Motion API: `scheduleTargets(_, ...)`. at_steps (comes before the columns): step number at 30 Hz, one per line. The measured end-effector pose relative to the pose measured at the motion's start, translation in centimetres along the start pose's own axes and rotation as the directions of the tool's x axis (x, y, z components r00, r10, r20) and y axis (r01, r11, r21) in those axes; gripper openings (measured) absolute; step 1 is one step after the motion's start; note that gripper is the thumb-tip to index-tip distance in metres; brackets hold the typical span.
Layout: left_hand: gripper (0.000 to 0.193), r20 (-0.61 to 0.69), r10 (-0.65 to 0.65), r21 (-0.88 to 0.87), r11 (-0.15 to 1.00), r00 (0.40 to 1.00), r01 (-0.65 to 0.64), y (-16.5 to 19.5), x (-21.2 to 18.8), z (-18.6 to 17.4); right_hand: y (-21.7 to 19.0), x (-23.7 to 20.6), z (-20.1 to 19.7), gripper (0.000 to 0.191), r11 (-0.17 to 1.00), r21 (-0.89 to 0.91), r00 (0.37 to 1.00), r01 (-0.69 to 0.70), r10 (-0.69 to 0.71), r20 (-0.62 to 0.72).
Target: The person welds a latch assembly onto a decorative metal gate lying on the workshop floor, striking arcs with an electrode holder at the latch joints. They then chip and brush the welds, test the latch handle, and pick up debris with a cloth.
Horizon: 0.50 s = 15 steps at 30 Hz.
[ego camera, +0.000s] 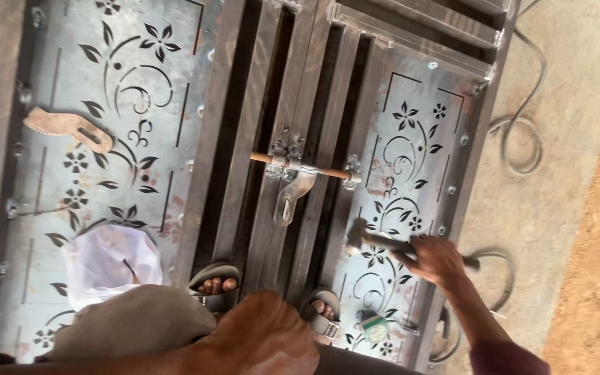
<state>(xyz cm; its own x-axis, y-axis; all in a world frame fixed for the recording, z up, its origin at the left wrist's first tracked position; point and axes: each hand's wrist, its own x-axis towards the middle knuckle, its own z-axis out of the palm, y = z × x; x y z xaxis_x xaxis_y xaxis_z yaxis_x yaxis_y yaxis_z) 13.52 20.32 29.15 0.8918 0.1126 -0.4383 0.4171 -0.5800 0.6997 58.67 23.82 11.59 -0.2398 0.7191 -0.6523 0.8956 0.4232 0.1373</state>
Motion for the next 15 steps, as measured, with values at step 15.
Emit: scheduleTargets(15, 0.016, 0.071, -0.196, 0.015, 0.981, 0.978, 0.195, -1.9, -5.2, -0.5, -23.5, 12.7, 1.8, 0.033, -0.033, 0.989, 0.95, -0.142, 0.275, 0.145)
